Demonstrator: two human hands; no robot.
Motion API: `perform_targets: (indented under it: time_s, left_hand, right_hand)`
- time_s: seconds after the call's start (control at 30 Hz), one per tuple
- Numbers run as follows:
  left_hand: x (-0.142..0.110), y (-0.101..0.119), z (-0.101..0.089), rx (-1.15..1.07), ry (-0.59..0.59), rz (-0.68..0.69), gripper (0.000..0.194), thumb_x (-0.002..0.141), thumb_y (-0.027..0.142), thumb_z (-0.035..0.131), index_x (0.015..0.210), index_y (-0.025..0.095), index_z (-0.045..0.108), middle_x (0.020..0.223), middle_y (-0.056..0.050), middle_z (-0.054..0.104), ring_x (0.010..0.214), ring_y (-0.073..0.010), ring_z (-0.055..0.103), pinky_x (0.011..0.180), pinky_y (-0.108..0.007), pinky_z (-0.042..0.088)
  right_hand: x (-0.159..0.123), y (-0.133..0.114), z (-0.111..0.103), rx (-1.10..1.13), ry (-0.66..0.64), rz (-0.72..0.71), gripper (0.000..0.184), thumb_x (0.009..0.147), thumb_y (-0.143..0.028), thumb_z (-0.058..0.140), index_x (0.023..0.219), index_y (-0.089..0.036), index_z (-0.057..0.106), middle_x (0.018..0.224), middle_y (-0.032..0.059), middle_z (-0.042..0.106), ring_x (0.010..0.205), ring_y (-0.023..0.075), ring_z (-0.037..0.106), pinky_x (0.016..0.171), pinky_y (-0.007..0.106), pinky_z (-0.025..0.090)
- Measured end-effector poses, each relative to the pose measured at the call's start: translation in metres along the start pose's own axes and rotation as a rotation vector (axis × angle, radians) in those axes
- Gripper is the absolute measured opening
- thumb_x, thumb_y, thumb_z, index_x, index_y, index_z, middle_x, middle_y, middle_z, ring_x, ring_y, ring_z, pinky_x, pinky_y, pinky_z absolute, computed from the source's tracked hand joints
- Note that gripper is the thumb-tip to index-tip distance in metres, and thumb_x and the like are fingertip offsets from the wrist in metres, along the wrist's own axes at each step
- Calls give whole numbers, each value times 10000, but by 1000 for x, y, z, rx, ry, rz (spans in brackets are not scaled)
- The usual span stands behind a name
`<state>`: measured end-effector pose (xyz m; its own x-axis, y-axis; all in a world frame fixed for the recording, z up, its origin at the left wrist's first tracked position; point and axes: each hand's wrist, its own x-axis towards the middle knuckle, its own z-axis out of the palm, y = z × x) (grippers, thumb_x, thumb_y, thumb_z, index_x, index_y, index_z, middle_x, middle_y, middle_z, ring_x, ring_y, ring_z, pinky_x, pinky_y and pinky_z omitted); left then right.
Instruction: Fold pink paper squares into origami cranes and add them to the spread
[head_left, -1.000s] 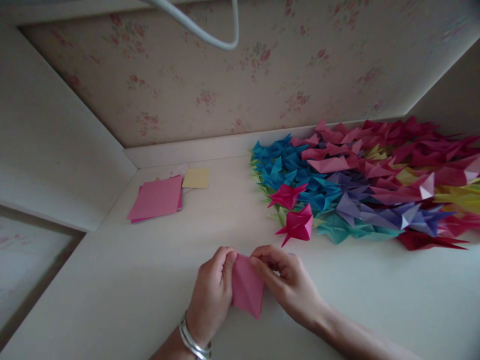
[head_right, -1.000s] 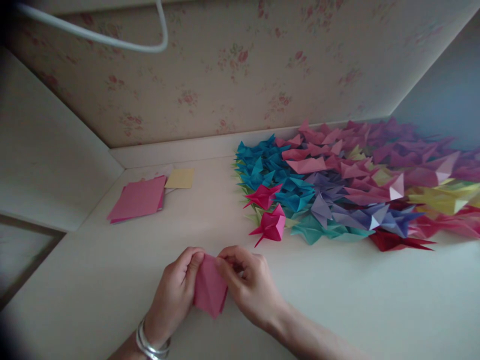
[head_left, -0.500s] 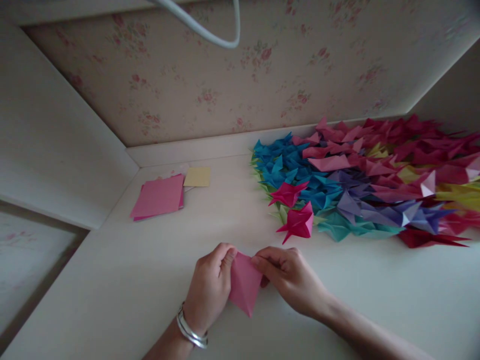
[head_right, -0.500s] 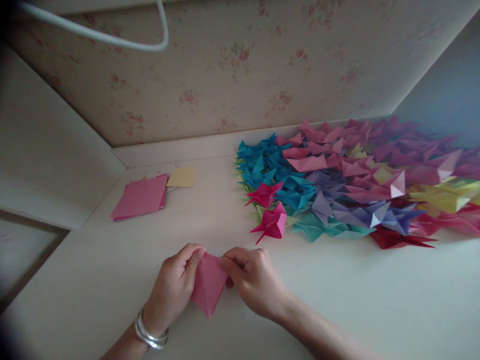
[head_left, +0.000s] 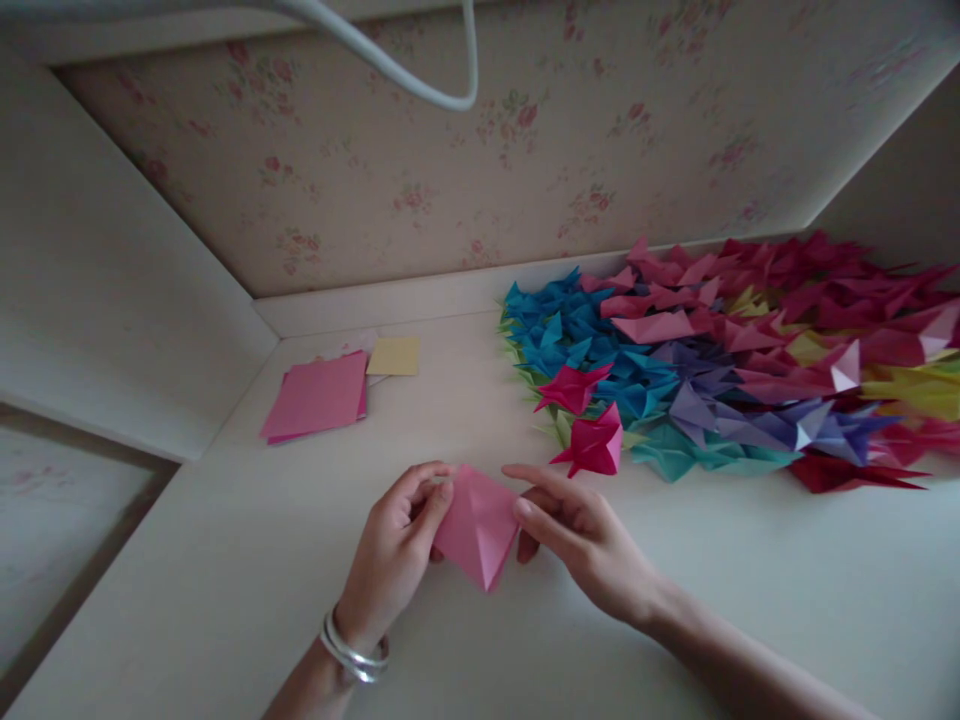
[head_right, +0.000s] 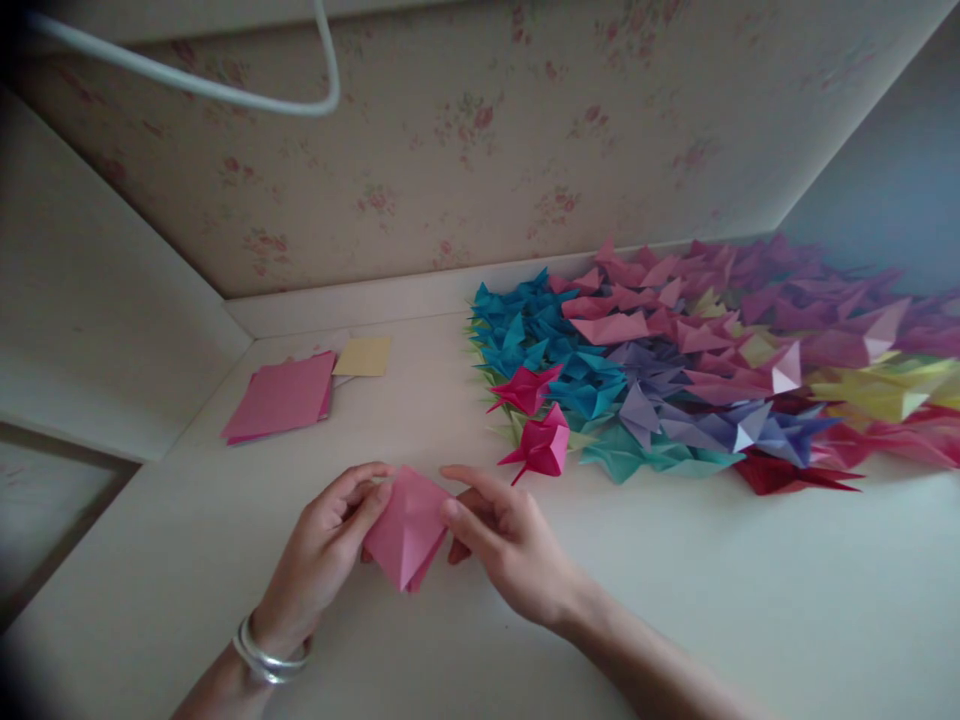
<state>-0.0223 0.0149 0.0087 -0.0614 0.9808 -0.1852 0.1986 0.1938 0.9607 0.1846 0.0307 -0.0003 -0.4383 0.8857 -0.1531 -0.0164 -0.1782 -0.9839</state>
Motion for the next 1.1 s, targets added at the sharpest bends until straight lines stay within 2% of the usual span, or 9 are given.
perform_targets:
  time_s: [0.03, 0.1, 0.23, 0.33, 0.4, 0.57, 0.77, 0.93, 1.1]
  left_hand:
    - [1, 0, -1, -34, -11, -29, 334, 891, 428, 624, 1129, 195, 646, 728, 0, 673, 540, -126, 540, 465, -190, 405]
    - [1, 1, -2, -81, -30, -57, 348, 886, 437, 628, 1133, 192, 644, 688, 13, 651, 490, -116, 511, 434, -192, 384]
    - [-1, 4, -2, -202, -66, -68, 244, 889, 398, 644, 1004, 189, 698, 777, -13, 690, 565, -121, 573, 508, -201, 444]
    - [-5, 5, 0, -380, -150, -55, 291, 921, 428, 599, 1046, 183, 694, 829, -43, 708, 661, -149, 623, 606, -235, 505]
    - [-8, 7, 0, -446, -222, -30, 354, 890, 460, 635, 1097, 178, 689, 896, -70, 714, 755, -183, 648, 658, -261, 525]
    - [-11, 8, -3, -420, -331, -23, 355, 816, 348, 759, 1129, 203, 679, 876, -60, 705, 803, -189, 648, 658, -236, 504]
    - [-6, 7, -7, -422, -462, -18, 377, 809, 304, 770, 1166, 237, 666, 1027, -65, 686, 893, -191, 629, 703, -239, 499]
    - [-7, 6, -9, -449, -463, -29, 407, 809, 303, 770, 1196, 247, 657, 1107, -59, 680, 1006, -204, 609, 815, -257, 486]
    - [-7, 2, -5, -439, -454, -86, 436, 757, 193, 804, 1170, 222, 667, 983, -49, 682, 868, -178, 628, 741, -250, 507]
  right_hand:
    - [-2, 0, -1, -9, -28, -18, 479, 927, -460, 594, 1323, -193, 559, 787, 21, 684, 693, 168, 673, 652, 291, 528]
    - [-4, -1, -2, -75, -80, -59, 535, 900, -447, 642, 1372, -223, 526, 906, 46, 712, 757, 179, 676, 682, 300, 526]
    - [-3, -4, -5, -186, -49, -84, 361, 884, -435, 669, 1158, -200, 681, 889, 61, 726, 737, 175, 654, 642, 277, 497]
    - [-1, -4, -7, -128, -2, -65, 331, 893, -454, 649, 1075, -180, 689, 779, 49, 704, 691, 173, 646, 619, 278, 486]
    - [-1, -5, -7, -71, 15, -57, 340, 884, -461, 660, 1066, -174, 677, 754, 42, 689, 674, 170, 642, 617, 280, 486]
    - [-3, -6, -5, 27, 19, -76, 286, 890, -432, 662, 1013, -174, 683, 735, 24, 671, 622, 132, 615, 570, 237, 478]
    - [-2, -4, -4, -137, 79, -187, 245, 918, -382, 633, 888, -163, 739, 673, 18, 656, 558, 104, 594, 508, 190, 468]
    - [-3, -3, -5, -253, 111, -250, 198, 914, -346, 644, 930, -183, 756, 664, 17, 683, 554, 109, 611, 489, 181, 458]
    - [-5, 1, -5, -278, 111, -270, 172, 924, -324, 634, 952, -199, 749, 667, 9, 691, 540, 107, 616, 468, 175, 447]
